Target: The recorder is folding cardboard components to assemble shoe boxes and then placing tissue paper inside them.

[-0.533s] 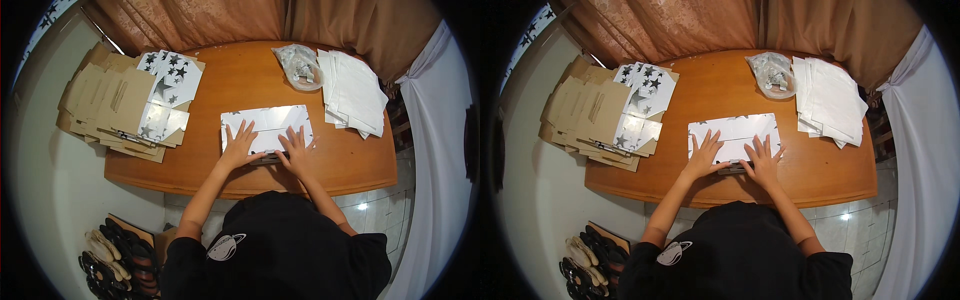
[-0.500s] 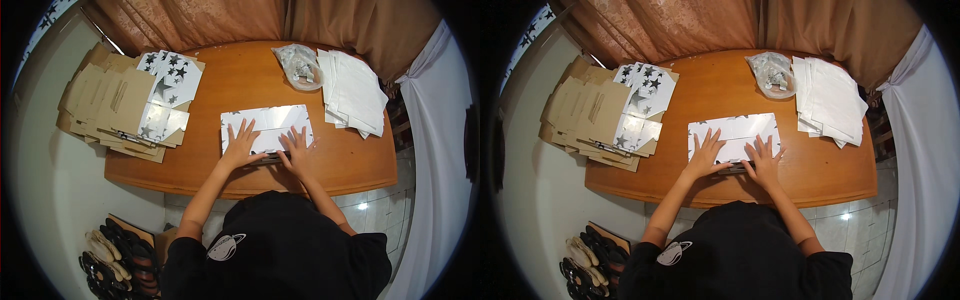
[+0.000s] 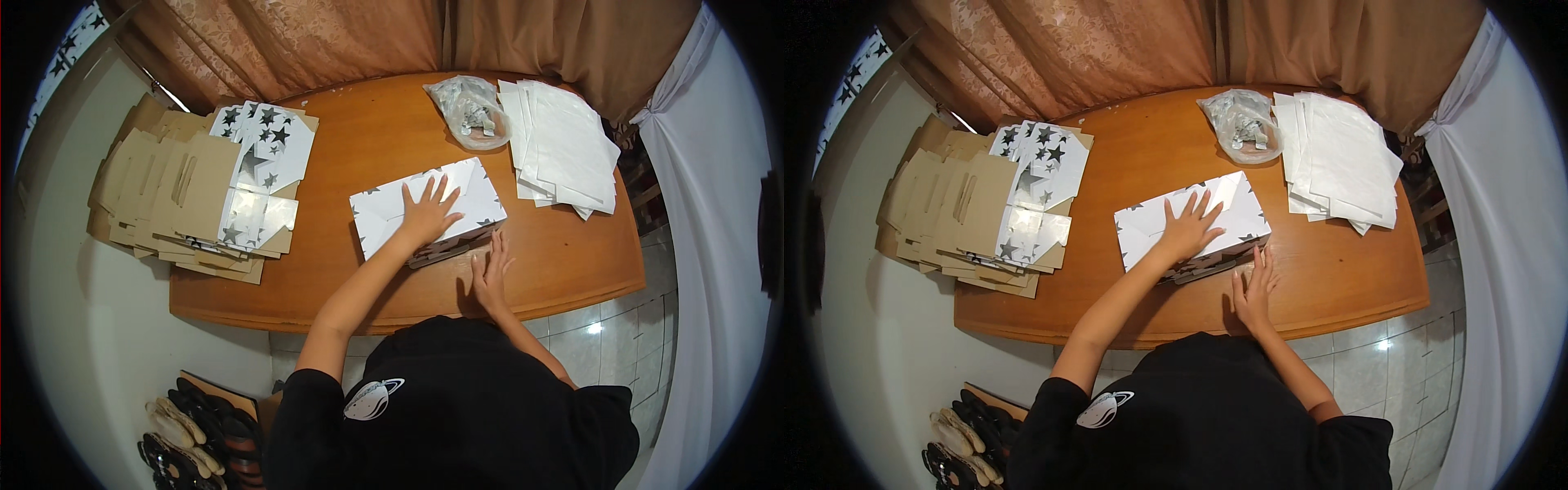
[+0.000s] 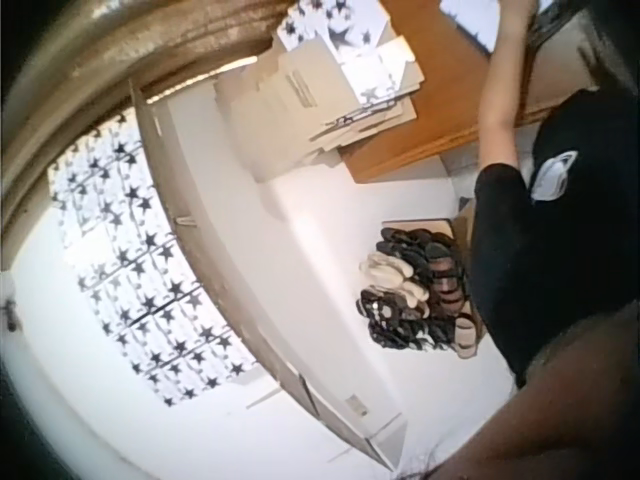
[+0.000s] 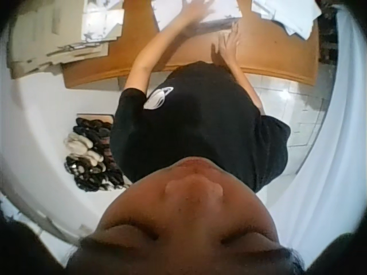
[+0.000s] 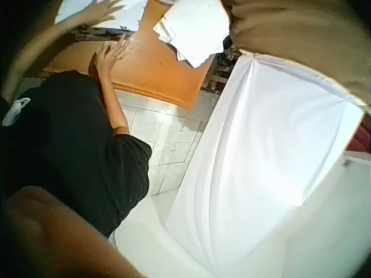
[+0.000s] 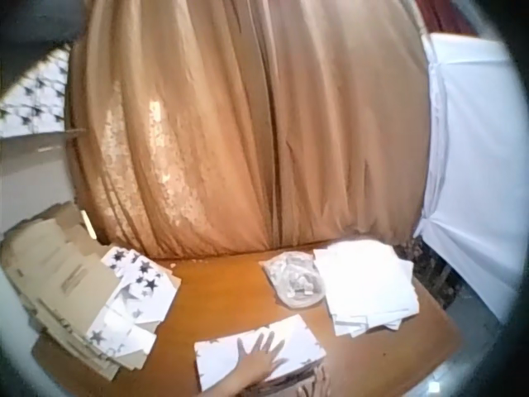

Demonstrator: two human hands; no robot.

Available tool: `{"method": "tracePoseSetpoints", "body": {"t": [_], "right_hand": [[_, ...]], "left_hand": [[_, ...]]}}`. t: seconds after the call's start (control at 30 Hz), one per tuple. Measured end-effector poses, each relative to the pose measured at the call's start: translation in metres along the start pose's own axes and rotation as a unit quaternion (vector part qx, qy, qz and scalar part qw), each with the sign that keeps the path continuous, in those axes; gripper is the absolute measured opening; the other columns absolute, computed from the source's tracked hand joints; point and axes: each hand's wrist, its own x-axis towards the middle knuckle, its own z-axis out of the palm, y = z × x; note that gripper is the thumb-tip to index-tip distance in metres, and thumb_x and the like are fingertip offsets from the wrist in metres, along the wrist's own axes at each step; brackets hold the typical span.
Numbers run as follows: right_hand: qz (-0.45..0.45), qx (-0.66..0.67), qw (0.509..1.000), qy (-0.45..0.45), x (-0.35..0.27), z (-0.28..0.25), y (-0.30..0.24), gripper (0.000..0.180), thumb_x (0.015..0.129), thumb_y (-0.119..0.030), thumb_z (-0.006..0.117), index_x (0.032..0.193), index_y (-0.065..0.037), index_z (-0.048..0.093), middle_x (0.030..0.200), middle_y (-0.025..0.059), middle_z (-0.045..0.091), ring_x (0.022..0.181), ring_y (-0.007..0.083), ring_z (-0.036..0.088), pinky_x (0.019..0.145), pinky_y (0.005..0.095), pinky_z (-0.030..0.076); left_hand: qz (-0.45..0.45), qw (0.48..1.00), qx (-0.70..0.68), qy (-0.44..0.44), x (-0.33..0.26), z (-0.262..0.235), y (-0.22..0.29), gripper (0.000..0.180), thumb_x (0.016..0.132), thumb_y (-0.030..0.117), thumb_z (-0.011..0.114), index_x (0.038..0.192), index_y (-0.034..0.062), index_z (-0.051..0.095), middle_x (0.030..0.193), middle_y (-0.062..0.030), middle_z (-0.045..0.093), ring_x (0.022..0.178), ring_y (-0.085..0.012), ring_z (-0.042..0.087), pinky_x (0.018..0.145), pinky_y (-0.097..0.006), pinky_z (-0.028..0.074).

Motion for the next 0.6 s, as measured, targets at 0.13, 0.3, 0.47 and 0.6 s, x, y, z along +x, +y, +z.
{"method": "tracePoseSetpoints", "body": {"t": [0.13,0.3,0.47,0.6], "right_hand": [[0.068,0.136,0.984,-0.094,-0.001,0.024,-0.002,0.069,0.091,-0.033,0.044,0.139,0.001,0.007,0.144,0.0241,0.005,0.134,0.0377,0.007,0.101,0.0591,-0.001],[0.144,0.189,0.954,-0.184,0.012,0.039,-0.033,0.082,0.091,-0.038,0.044,0.137,0.006,-0.008,0.144,0.0262,-0.005,0.135,0.0361,-0.002,0.108,0.0368,0.002],[0.103,0.246,0.962,-0.058,0.033,0.056,-0.041,0.098,0.082,-0.044,0.057,0.137,0.003,-0.009,0.142,0.0303,-0.007,0.134,0.0375,-0.007,0.106,0.0459,0.004],[0.083,0.251,0.964,-0.021,0.056,0.054,-0.047,0.108,0.074,-0.039,0.069,0.138,0.001,-0.008,0.142,0.0284,-0.003,0.134,0.0384,0.001,0.107,0.0423,0.010]], "left_hand": [[-0.095,0.977,0.046,0.187,0.012,-0.007,-0.037,0.097,0.065,0.078,0.044,0.134,0.0104,0.035,0.141,-0.0199,0.025,0.131,-0.0340,0.023,0.099,-0.063,0.013],[-0.141,0.986,-0.035,0.083,0.013,-0.019,-0.047,0.090,0.058,0.073,0.058,0.105,-0.0037,0.052,0.101,-0.0219,0.057,0.095,-0.0358,0.055,0.078,-0.047,0.042],[-0.172,0.972,-0.090,0.131,-0.001,-0.019,-0.045,0.078,0.065,0.066,0.059,0.091,-0.0072,0.050,0.083,-0.0279,0.058,0.075,-0.0379,0.061,0.063,-0.046,0.048],[-0.212,0.955,-0.137,0.155,-0.014,-0.049,-0.034,0.073,0.072,0.061,0.057,0.094,-0.0071,0.047,0.088,-0.0289,0.058,0.077,-0.0410,0.060,0.066,-0.047,0.047]]}}
